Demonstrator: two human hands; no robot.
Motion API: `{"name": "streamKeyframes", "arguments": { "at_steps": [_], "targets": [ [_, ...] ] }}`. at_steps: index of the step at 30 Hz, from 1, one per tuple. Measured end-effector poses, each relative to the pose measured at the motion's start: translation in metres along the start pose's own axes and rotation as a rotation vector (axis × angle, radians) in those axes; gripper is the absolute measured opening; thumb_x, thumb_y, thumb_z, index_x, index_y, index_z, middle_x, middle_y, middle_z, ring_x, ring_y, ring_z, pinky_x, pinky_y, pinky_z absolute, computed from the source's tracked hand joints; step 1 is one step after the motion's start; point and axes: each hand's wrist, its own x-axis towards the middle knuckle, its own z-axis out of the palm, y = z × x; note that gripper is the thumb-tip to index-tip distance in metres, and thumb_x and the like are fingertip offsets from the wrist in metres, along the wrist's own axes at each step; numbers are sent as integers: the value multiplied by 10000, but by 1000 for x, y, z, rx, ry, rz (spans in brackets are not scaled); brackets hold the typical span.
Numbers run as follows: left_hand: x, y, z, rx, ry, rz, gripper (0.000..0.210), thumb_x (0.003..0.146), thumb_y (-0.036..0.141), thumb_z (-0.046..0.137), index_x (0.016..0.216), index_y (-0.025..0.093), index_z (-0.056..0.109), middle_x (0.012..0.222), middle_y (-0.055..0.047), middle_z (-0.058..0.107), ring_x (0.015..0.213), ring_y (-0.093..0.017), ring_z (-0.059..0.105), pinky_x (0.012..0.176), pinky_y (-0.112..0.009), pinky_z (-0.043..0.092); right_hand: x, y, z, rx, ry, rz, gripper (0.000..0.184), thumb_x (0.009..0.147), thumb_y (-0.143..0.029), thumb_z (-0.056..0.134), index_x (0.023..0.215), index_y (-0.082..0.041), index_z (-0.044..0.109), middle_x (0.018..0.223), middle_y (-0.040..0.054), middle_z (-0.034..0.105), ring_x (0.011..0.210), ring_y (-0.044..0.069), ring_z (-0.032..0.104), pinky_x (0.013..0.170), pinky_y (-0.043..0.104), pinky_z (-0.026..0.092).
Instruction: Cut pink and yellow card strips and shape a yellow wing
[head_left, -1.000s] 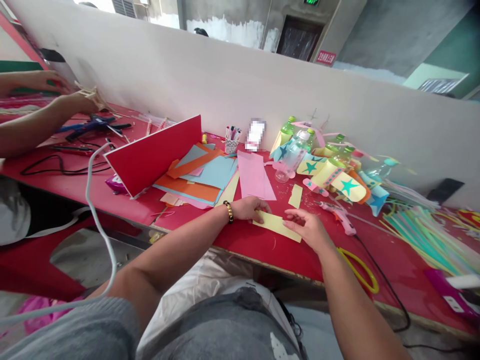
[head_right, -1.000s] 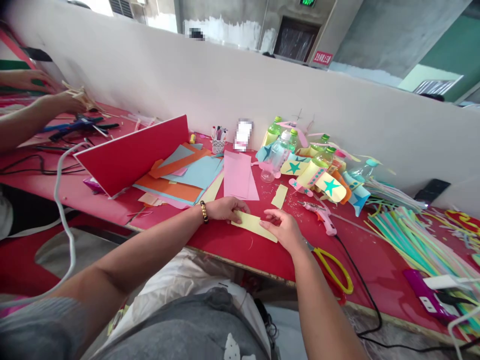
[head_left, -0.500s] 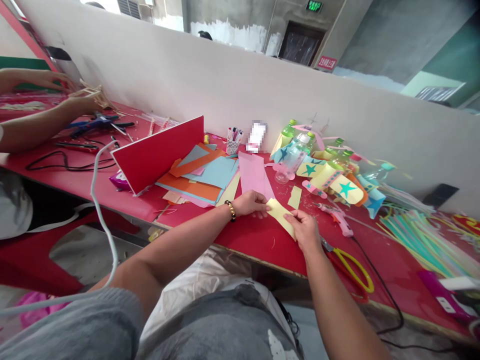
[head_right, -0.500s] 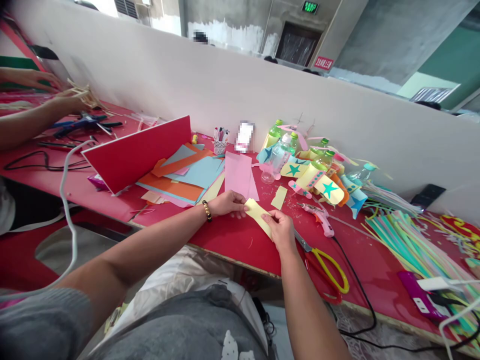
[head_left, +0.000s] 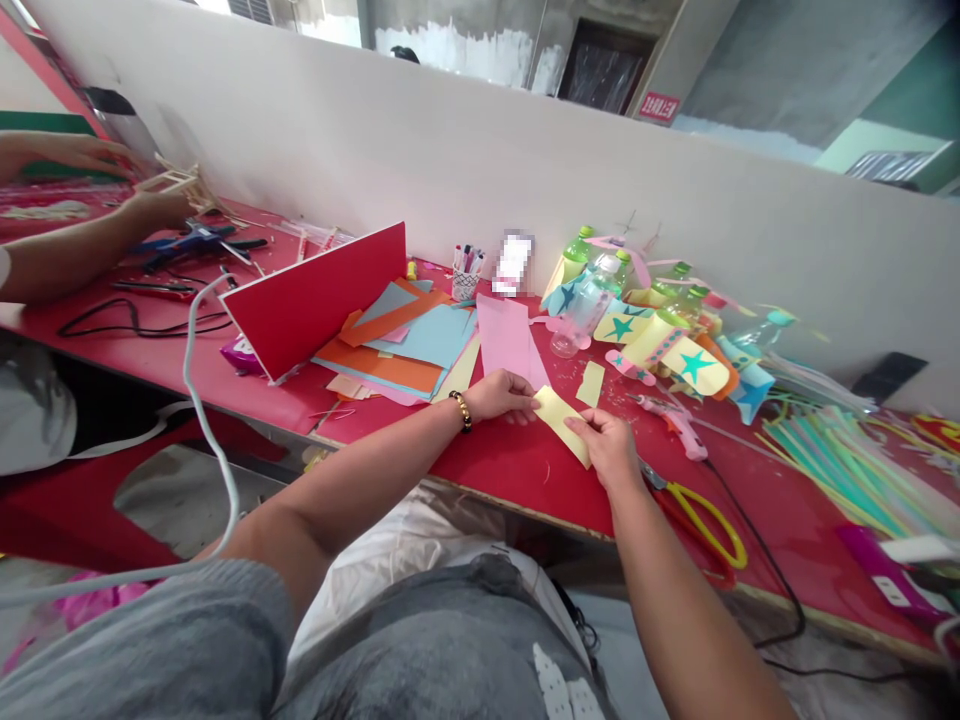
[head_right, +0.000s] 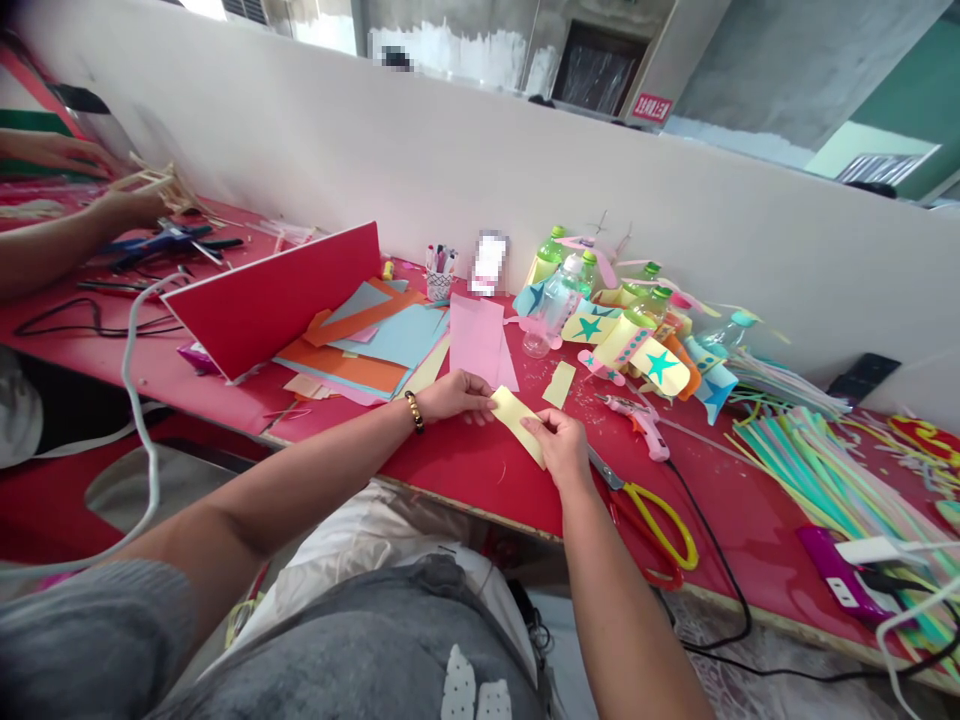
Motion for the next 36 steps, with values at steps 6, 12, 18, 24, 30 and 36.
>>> {"name": "streamKeyframes", "arguments": {
  "at_steps": [6, 12, 18, 24, 30, 36],
  "targets": [
    [-1, 2, 1, -8, 3, 9, 397, 615, 377, 799, 833, 89, 633, 634, -44, 670, 556, -123, 644, 516, -204, 492, 2, 3, 0, -13, -4, 5, 321, 664, -506, 701, 673, -196, 621, 549, -25, 574, 492, 136, 488, 455, 249, 374],
    [-1, 2, 2, 37, 43, 25, 368, 657, 415, 762, 758, 88, 624, 618, -51, 670, 543, -125, 644, 516, -208, 495, 1, 4, 1, -20, -12, 10, 317, 673, -512, 692, 670, -204, 619, 527, -31, 579, 465, 136, 480, 435, 251, 354],
    [0, 0, 2, 60, 38, 20, 356, 681, 422, 742, 733, 92, 619, 647, -63, 684, 538, -117, 643, 513, -203, 494, -1, 1, 1, -22, -26, 15, 332, 687, -537, 673, 687, -207, 627, 517, -33, 573, 450, 137, 479, 431, 258, 359],
    [1, -1, 0, 55, 31, 11, 368, 677, 438, 742, 725, 94, 619, 666, -74, 693, 549, -119, 647, 526, -212, 502, 2, 1, 0, -60, -17, 4, 357, 681, -556, 668, 667, -201, 636, 522, -27, 568, 483, 142, 489, 464, 260, 378],
    [-1, 1, 0, 21, 29, 14, 358, 668, 420, 752, 687, 96, 604, 636, -69, 685, 525, -113, 634, 525, -211, 498, 3, 5, 0, -63, -17, 2, 357, 687, -545, 662, 703, -188, 660, 549, -17, 603, 518, 159, 525, 484, 264, 388],
    [-3, 5, 0, -3, 28, -8, 345, 642, 397, 768, 659, 96, 603, 602, -57, 666, 505, -102, 608, 527, -205, 485, 1, 3, 1, -7, -16, -14, 322, 693, -511, 671, 677, -191, 643, 568, -26, 583, 533, 141, 503, 509, 255, 392]
  ]
}}
